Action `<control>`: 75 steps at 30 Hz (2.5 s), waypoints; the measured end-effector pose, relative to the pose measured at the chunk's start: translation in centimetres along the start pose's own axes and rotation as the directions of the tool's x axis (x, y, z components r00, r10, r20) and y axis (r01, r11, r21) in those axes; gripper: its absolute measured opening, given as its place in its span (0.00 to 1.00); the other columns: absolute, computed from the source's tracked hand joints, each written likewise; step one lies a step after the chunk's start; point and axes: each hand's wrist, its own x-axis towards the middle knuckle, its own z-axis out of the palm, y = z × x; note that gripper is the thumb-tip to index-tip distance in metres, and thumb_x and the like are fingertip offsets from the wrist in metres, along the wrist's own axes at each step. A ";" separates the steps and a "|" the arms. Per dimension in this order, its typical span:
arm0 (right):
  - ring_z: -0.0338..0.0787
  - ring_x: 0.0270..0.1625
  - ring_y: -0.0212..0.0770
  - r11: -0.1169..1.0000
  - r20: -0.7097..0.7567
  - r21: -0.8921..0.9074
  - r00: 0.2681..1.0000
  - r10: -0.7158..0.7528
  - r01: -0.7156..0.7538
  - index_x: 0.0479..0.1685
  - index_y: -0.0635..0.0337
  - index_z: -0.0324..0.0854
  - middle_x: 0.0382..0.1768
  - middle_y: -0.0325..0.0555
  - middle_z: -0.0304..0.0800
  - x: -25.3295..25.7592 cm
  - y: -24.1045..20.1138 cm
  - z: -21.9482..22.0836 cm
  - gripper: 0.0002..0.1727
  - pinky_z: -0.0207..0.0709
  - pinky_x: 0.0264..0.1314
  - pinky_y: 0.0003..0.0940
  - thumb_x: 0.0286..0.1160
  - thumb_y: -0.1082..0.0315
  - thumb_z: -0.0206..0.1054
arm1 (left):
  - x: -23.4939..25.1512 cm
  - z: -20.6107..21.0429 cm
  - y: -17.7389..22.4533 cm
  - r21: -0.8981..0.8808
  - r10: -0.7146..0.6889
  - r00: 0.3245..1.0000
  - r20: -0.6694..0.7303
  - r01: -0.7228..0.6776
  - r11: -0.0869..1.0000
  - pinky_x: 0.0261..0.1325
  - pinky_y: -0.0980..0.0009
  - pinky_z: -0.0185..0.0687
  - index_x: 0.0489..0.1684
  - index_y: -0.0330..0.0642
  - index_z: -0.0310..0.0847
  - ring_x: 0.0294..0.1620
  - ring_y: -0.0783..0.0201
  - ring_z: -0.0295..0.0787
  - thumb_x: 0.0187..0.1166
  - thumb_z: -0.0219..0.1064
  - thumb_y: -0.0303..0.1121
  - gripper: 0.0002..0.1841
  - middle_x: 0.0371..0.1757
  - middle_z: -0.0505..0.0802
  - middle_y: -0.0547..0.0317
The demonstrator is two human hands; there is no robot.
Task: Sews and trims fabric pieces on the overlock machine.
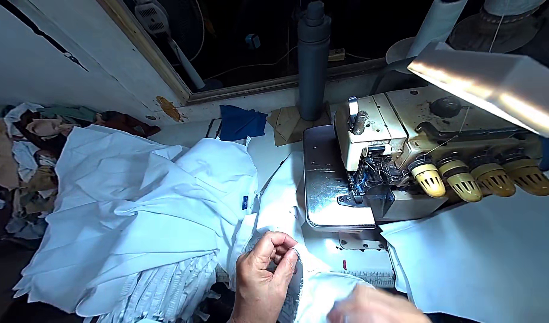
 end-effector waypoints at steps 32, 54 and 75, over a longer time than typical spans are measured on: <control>0.88 0.44 0.29 0.969 -0.133 0.189 0.974 0.185 -0.159 0.36 0.68 0.86 0.35 0.47 0.90 2.8 2.6 1.1 0.03 0.82 0.51 0.19 0.68 0.77 0.72 | 0.6 -1.7 -0.6 -0.495 -0.158 0.716 0.680 0.607 0.621 0.26 0.83 0.83 0.43 0.49 0.83 0.25 0.81 0.87 0.71 0.72 0.22 0.10 0.34 0.94 0.72; 0.87 0.46 0.31 0.988 -0.152 0.087 0.978 0.143 -0.130 0.36 0.64 0.85 0.36 0.46 0.90 2.9 2.7 1.4 0.04 0.78 0.54 0.20 0.72 0.72 0.72 | 1.3 -2.0 1.5 0.170 0.146 0.928 0.342 -0.214 0.962 0.87 0.55 0.59 0.31 0.54 0.90 0.59 0.75 0.89 0.75 0.73 0.42 0.06 0.44 0.96 0.72; 0.82 0.21 0.39 0.989 0.014 0.061 0.991 0.136 -0.137 0.33 0.71 0.85 0.19 0.52 0.84 6.8 0.7 4.5 0.09 0.74 0.26 0.29 0.79 0.74 0.66 | 2.5 -10.1 1.5 0.339 0.138 0.964 0.229 -0.211 0.917 0.51 0.85 0.82 0.43 0.34 0.85 0.44 0.82 0.89 0.86 0.62 0.28 0.07 0.40 0.94 0.62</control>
